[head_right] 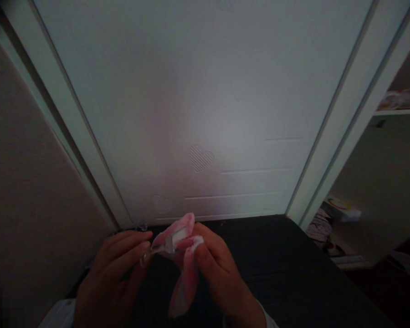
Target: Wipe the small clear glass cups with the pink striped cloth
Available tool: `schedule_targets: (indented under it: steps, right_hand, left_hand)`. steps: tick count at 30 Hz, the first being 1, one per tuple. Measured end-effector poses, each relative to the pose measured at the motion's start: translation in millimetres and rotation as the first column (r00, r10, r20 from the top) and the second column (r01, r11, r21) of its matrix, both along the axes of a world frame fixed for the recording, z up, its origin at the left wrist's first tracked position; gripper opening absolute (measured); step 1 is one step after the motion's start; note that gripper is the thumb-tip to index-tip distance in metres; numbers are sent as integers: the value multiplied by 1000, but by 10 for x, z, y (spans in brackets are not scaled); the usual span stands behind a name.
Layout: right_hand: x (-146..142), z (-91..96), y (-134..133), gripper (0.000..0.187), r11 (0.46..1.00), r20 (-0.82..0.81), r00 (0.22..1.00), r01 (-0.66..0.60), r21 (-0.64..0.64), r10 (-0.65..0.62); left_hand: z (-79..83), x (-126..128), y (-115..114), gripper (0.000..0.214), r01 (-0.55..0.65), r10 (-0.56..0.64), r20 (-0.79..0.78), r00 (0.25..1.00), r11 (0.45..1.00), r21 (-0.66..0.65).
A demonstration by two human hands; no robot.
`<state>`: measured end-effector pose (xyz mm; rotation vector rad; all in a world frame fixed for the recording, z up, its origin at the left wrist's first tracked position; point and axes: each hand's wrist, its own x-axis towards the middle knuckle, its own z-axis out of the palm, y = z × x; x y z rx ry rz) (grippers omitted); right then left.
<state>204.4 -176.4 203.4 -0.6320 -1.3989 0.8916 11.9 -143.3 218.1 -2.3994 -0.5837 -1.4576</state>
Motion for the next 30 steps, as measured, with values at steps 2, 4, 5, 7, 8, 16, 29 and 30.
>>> schedule_targets:
  steps: [2,4,5,7,8,16,29,30]
  right_hand:
    - [-2,-2,4,42,999,-4,999,32,-24,-32]
    - [-2,-1,5,36,997,8,997,72,-21,-72]
    - [-2,0,5,33,996,17,996,91,-14,-91]
    - [0,7,5,30,992,35,992,123,1,-123]
    - [1,10,7,29,991,39,991,131,6,-131]
    - [22,1,16,24,994,77,991,106,14,-106]
    - [40,-38,3,20,988,133,980,154,-24,-150]
    - [39,-40,3,20,988,128,980,155,-25,-151]
  left_hand:
    - [-17,22,-10,23,-10,10,-3,1000,1000,4]
    - [-34,43,-19,23,0,0,3,1000,1000,-5]
    - [-39,52,-22,23,13,-13,8,1000,1000,-11]
    - [-43,62,-26,23,41,-41,14,999,999,-25]
    - [-42,64,-27,22,52,-51,17,999,998,-30]
    - [-39,56,-38,11,6,-3,43,999,997,-78]
    - [40,78,-97,28,-66,83,84,993,979,-192]
    - [36,70,-96,28,-60,80,82,993,974,-217]
